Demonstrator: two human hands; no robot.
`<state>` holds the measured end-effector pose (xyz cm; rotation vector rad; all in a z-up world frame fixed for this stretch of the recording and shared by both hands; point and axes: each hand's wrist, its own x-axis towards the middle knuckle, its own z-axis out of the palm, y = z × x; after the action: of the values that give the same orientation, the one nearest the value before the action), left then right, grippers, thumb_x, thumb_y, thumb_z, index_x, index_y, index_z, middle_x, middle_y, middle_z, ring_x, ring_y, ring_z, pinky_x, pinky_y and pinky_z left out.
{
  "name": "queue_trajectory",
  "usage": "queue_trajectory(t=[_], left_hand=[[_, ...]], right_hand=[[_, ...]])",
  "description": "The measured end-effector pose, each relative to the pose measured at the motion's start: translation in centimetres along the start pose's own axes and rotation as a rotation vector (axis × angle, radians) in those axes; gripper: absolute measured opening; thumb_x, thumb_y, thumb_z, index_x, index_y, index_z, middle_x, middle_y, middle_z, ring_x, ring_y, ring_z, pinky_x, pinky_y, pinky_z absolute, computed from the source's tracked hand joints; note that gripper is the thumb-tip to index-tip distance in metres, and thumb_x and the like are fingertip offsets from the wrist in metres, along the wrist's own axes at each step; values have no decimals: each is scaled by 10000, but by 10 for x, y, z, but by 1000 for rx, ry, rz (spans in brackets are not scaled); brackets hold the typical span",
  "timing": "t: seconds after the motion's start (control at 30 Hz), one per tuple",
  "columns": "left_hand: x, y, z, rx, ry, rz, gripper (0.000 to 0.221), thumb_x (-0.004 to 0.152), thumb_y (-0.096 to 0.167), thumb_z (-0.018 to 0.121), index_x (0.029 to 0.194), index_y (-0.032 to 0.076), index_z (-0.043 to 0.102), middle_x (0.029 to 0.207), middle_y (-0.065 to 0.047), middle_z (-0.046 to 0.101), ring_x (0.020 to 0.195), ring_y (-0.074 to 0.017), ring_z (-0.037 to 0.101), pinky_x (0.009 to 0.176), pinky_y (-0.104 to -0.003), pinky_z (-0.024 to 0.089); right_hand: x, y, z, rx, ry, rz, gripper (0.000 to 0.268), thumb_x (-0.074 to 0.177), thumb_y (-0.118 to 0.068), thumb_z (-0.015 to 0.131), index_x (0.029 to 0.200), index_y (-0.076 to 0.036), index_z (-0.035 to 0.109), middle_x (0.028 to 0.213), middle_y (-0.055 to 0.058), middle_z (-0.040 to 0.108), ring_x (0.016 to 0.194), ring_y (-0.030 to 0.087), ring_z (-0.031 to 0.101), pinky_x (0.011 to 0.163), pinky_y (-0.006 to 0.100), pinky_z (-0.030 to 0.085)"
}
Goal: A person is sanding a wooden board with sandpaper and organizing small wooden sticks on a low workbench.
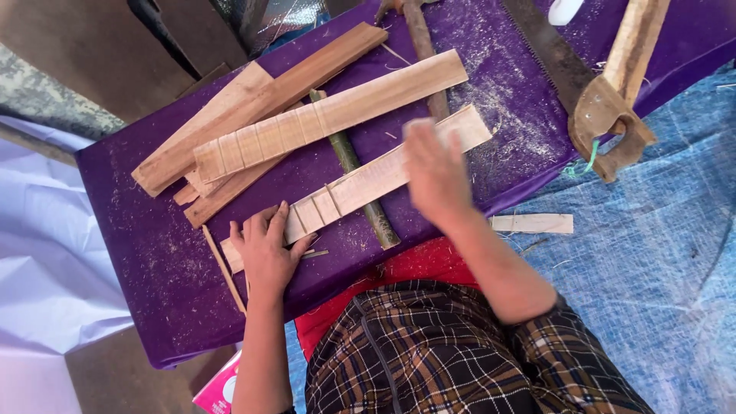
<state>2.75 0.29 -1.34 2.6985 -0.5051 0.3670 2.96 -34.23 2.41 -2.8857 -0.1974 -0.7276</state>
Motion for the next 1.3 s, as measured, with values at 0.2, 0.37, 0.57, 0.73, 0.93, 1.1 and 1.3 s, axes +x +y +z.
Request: queue_trajectory(t=[0.2, 0.37, 0.57, 0.73, 0.93, 1.1, 1.3], left_hand=[[1, 2, -1, 21, 0, -17, 733, 746, 492, 866, 1388, 204, 663, 1229, -28, 618, 1183, -251, 578, 1156, -627, 241], [-1, 1, 1, 49, 25, 2, 742, 738, 507, 868, 1388, 212, 665, 1228, -28, 624, 1185, -252, 584, 1153, -630, 244], [-1, 0, 2, 49, 30, -1, 745, 729, 503, 869, 1386, 214, 667, 1220, -29, 618, 1193, -247, 578, 1158, -616, 244], [-1, 1, 2, 45, 36, -11, 742, 731, 514, 860, 1387, 226, 664, 1219, -22, 624, 1198, -241, 579, 1160, -615, 247], [-1, 1, 1, 43, 17, -22, 739, 728, 500, 868, 1383, 222, 668, 1215, -24, 628, 1199, -246, 581, 1164, -626, 243], [2, 3, -3, 48, 8, -23, 744, 718, 501, 869, 1380, 225, 669, 1213, -27, 636, 1189, -247, 588, 1151, -629, 265], [0, 3, -1, 57, 10, -31, 740, 718, 499, 866, 1380, 236, 666, 1223, -14, 627, 1208, -237, 578, 1159, -623, 258]], right_hand=[[-41, -41, 32, 239, -44, -171, 391, 1019, -205, 587, 1376, -50, 630, 1516, 159, 550, 1462, 302, 449, 1186, 601, 229], [-41, -21, -30, 240, -147, -178, 406, 1055, -267, 503, 1422, -120, 594, 1573, 89, 489, 1514, 227, 347, 1242, 588, 34], [-39, 45, -21, 11, -152, 97, 418, 1135, -277, 477, 1457, -34, 588, 1592, 151, 499, 1553, 248, 327, 1238, 584, -49], [-7, -4, -14, 29, -107, 33, 389, 1065, -195, 548, 1406, -17, 612, 1530, 195, 532, 1493, 304, 394, 1201, 630, 93], [-44, -48, 17, 302, -152, -209, 408, 1045, -229, 525, 1415, -69, 589, 1556, 147, 489, 1495, 277, 377, 1216, 628, 110], [-35, -11, -32, 151, -116, -273, 404, 1051, -286, 527, 1406, -115, 614, 1497, 105, 578, 1443, 263, 467, 1210, 631, 141], [-12, 21, -28, -4, -134, 64, 384, 1101, -214, 527, 1414, -6, 608, 1529, 189, 547, 1499, 308, 401, 1211, 640, 73]])
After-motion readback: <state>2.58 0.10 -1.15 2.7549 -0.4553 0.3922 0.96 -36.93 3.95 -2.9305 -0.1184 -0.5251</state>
